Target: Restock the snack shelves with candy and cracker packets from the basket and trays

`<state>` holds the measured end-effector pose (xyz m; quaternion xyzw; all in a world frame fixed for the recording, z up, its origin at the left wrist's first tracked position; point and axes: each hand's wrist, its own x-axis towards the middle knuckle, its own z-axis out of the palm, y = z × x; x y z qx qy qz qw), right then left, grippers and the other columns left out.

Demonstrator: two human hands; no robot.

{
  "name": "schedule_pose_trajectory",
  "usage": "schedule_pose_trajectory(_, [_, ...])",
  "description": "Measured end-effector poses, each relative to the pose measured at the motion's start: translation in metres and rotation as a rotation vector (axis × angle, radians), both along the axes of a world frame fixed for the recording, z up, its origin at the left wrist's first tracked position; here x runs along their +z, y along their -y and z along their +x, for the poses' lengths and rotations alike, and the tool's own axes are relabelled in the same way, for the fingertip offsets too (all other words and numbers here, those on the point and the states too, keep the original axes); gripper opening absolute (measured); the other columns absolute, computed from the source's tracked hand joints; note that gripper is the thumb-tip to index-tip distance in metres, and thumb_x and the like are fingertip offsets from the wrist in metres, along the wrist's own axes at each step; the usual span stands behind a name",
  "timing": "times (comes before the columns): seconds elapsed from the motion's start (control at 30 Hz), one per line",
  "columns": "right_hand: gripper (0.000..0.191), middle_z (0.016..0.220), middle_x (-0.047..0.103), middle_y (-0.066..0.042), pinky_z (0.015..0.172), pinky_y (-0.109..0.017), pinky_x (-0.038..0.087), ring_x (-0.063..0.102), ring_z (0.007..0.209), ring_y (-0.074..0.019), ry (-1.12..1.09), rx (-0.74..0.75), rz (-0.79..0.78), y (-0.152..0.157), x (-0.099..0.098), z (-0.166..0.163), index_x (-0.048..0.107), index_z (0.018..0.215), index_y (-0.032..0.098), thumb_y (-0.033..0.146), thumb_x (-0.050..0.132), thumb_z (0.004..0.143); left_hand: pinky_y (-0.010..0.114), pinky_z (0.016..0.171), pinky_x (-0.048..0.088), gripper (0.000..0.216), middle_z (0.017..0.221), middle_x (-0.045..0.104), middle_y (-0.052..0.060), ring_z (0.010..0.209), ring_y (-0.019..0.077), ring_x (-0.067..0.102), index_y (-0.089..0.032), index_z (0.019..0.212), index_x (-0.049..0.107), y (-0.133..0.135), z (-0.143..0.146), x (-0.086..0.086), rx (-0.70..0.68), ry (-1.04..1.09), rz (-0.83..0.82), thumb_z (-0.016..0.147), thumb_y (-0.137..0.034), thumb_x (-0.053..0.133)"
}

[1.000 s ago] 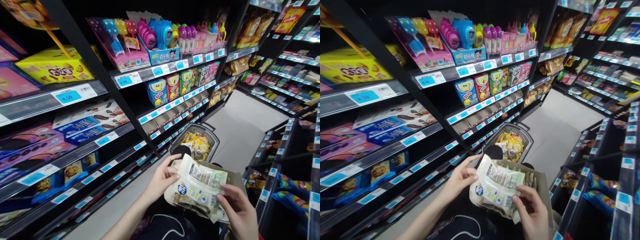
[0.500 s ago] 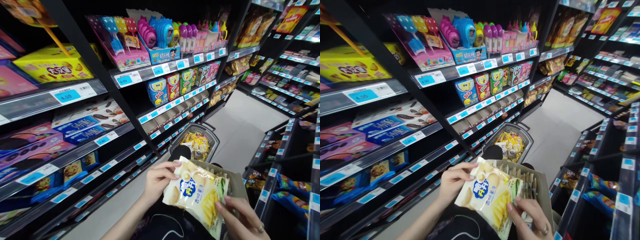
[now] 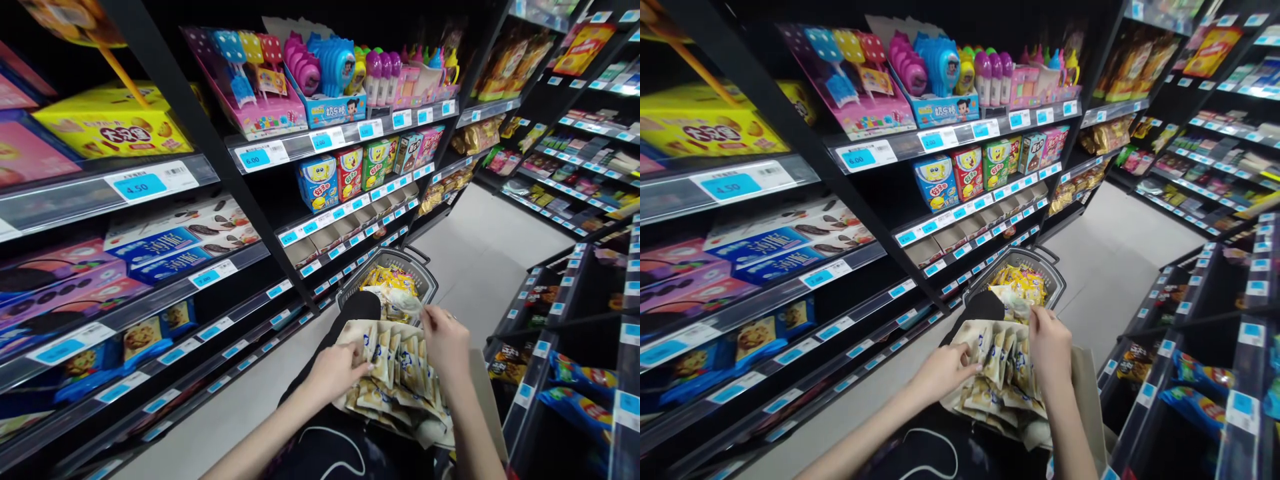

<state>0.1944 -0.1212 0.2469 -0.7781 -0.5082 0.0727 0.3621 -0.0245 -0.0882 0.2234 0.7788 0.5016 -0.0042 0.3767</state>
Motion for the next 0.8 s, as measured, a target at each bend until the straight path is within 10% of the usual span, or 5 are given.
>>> schedule_pose_trajectory(0.23, [0.031,0.069,0.074,-0.007,0.063,-0.034,0.052,0.068,0.057,-0.0224,-0.369,0.19,-0.127,-0.059,-0.041,-0.006,0.072,0.1,0.015,0.026,0.059,0.073,0.039,0.078,0.044,0.021,0.079,0.069,0.015,0.088,0.0333,0.066,-0.014,0.09,0.066,0.001,0.017,-0.023,0.196,0.07,-0.048,0.078,-0.026,0.053])
schedule_pose_trajectory(0.57, [0.061,0.138,0.051,-0.013,0.086,-0.035,0.054,0.062,0.108,-0.0231,-0.898,0.272,0.073,0.034,-0.022,-0.036,0.047,0.135,0.023,0.036,0.067,0.078,0.027,0.053,0.055,0.048,0.087,0.07,0.011,0.069,0.0204,0.068,-0.012,0.116,0.055,-0.016,-0.021,0.036,0.307,0.869,-0.712,0.078,-0.041,0.063])
schedule_pose_trajectory(0.7, [0.049,0.117,0.067,-0.011,0.076,-0.032,0.057,0.068,0.093,-0.0226,-0.893,0.215,0.102,0.057,-0.009,-0.039,0.058,0.126,0.023,0.029,0.068,0.078,0.027,0.049,0.056,0.08,0.104,0.068,0.011,0.067,0.0201,0.068,-0.027,0.143,0.026,-0.006,-0.012,0.043,0.266,1.003,-0.852,0.076,-0.034,0.07])
schedule_pose_trajectory(0.8, [0.029,0.09,0.075,-0.007,0.059,-0.025,0.056,0.069,0.071,-0.0194,-0.6,0.216,0.176,0.067,-0.007,-0.034,0.073,0.103,0.025,0.023,0.072,0.074,0.035,0.071,0.057,0.09,0.121,0.061,0.011,0.088,0.0227,0.067,-0.035,0.146,0.018,-0.001,-0.009,0.034,0.22,1.02,-0.607,0.075,-0.03,0.072])
